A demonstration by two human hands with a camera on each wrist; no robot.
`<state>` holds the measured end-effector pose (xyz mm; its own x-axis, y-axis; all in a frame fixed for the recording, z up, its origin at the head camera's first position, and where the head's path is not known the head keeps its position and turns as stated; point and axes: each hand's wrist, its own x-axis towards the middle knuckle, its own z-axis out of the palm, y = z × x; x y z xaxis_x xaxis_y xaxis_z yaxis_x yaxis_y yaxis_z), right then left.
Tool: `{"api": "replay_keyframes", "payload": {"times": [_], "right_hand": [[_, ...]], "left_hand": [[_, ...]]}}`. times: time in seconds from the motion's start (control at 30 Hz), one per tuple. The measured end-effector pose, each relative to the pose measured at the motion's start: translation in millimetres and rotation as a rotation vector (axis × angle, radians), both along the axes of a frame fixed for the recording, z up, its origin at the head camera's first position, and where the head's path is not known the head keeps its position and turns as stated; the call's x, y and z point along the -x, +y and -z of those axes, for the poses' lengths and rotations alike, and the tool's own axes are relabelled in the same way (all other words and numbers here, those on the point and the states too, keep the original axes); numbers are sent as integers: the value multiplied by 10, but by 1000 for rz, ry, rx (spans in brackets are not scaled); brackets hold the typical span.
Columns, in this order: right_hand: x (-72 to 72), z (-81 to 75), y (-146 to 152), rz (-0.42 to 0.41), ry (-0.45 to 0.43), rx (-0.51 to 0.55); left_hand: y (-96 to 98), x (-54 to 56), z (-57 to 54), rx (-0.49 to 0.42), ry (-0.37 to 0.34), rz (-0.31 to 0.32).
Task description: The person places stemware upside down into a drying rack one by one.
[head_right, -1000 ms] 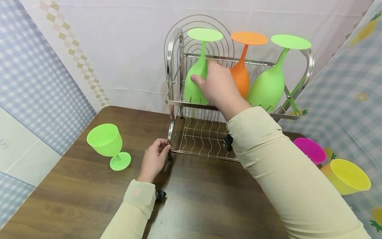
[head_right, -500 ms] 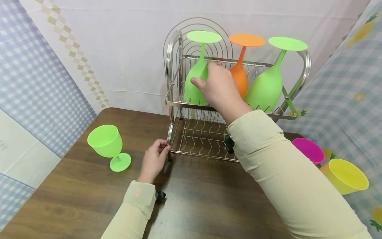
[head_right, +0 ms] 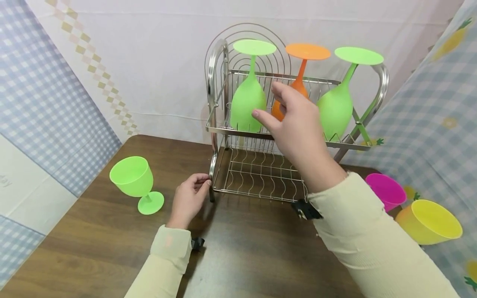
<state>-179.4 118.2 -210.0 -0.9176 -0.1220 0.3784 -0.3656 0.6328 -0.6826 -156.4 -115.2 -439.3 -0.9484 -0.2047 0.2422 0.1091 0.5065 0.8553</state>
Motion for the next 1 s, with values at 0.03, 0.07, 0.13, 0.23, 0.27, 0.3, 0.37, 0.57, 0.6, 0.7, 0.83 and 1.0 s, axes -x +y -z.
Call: {"api": "replay_keyframes", "payload": {"times": [0.03,0.07,0.13,0.23,0.27,0.3,0.37,0.57,0.6,0.7,0.83,1.0], "right_hand": [[-49,16,23,0,20,30],[-97,34,44,2,43,55],[-200,60,72,2,88,111],[-357,104,104,5,148,171],[-405,126,117,2,166,193],[-455,152,132,0,185,212],[-543,226,173,-9,217,256],[-748,554,369,-117,264,545],[-776,611,404,-144,261,612],[-862,782,494,-195,235,776],[-961,1006,578,-187,199,875],[-1011,1204,639,-92,122,873]], "left_hand": [[-6,-3,-16,-4,5,-1],[-12,-5,-30,-6,8,-4],[-22,-8,-55,-10,13,-6],[-28,-9,-68,-16,5,1],[-26,-9,-67,-18,1,5],[-23,-11,-65,-22,-4,10],[-13,-11,-51,-25,-14,17],[37,-3,-4,-10,-19,23],[46,-3,0,-8,-17,20],[61,2,18,2,-17,13],[59,9,61,33,-5,-1],[56,17,102,75,20,-8]]}}
